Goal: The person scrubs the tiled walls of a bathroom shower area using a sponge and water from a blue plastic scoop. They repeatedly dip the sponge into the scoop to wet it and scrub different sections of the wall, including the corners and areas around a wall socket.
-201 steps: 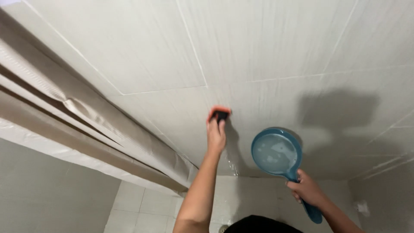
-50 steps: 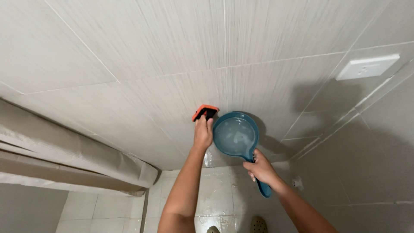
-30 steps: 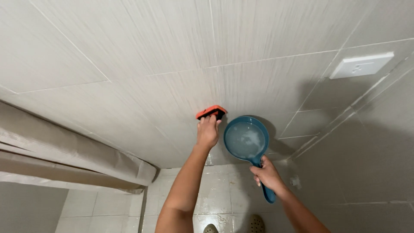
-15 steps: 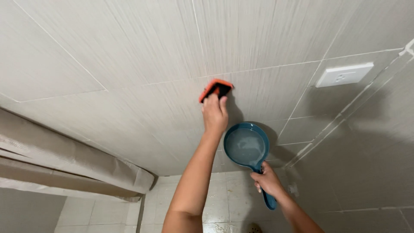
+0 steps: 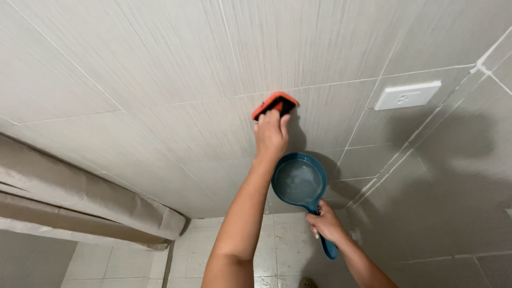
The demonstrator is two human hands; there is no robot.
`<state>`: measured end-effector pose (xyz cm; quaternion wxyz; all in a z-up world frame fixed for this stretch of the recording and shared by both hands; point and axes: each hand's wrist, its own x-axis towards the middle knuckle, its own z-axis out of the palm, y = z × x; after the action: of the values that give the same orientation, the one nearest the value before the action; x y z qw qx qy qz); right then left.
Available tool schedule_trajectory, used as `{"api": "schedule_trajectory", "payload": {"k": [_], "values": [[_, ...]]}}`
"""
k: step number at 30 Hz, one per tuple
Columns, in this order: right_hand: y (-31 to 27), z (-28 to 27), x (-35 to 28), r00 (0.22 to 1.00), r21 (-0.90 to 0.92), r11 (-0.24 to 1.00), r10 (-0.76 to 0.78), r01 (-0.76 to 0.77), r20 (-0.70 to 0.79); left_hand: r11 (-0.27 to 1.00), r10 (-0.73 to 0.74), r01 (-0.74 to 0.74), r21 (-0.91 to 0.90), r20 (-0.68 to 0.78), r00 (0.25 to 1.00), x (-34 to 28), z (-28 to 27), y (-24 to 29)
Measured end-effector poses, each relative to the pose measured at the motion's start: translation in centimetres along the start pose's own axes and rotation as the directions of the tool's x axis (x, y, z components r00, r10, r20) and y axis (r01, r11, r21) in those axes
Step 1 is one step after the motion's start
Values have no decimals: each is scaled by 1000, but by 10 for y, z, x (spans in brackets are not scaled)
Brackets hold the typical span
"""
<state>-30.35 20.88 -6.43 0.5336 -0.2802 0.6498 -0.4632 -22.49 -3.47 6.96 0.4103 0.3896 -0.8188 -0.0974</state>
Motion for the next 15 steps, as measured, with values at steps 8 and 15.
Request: {"api": "schedule_trajectory", "payload": {"k": [8,15], "values": [[-4,-4,-16,1000,-52,999,6,-5,6,975,-208,222,-21,276,939,-74,46,-74],[12,8,-20,998,-25,999,-36,34,-51,902,89,14,-431,217,972,-94,-7,-11]]}}
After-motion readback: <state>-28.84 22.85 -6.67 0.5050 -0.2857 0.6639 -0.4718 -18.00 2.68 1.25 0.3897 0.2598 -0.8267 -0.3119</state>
